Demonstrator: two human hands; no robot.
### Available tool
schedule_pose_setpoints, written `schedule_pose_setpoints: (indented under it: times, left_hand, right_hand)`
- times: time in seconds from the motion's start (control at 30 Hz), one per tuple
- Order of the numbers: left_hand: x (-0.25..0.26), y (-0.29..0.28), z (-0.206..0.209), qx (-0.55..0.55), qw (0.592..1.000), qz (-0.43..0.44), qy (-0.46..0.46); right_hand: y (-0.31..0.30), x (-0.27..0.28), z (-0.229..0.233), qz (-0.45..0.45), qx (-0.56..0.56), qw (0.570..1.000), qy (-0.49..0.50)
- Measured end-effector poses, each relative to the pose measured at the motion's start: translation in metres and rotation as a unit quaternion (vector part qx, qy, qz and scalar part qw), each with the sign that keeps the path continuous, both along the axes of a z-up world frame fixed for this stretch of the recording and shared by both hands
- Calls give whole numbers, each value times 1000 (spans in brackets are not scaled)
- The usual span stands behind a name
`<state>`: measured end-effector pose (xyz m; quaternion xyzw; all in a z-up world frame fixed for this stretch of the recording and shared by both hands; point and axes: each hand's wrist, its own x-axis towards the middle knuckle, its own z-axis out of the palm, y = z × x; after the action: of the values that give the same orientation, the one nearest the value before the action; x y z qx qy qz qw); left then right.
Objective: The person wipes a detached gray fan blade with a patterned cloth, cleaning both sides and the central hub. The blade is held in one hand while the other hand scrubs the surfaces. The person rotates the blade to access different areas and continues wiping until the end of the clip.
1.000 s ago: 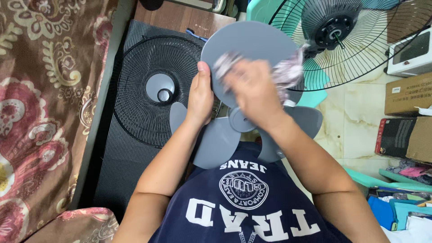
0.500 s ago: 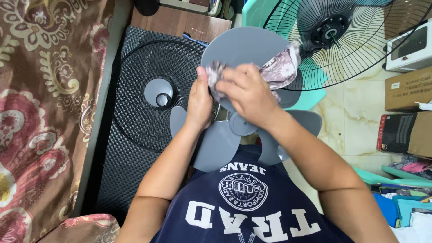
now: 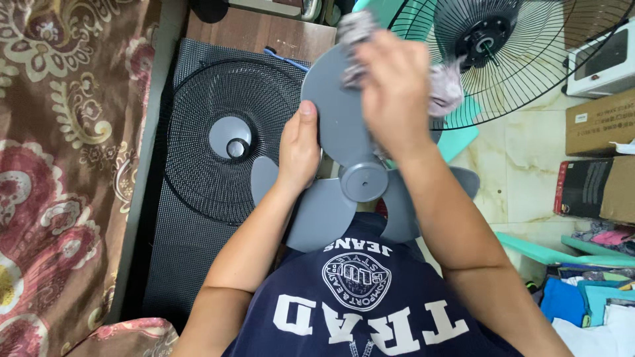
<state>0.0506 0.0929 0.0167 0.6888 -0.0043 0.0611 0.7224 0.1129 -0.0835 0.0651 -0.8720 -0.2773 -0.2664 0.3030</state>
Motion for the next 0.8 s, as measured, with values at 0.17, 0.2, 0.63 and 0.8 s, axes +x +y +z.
schedule_pose_setpoints:
  times: [0.17,0.2,0.63,0.8]
  left_hand:
    - [-4,7,-1,11,1000,20,12]
    - [-4,6,-3,6,1000,17,9]
    - [-7,0,-11,-16,999,12,27]
    - [-12,6,-7,-37,998,40,23]
  right_hand:
    - [-29,-8,-9,-109,11,992,56]
    - [-28,-12,-11,-112,14,993,44]
    - [-8,-8,-8,-9,-18,1000,14]
    - [-40,-10,-22,-120,15,992,44]
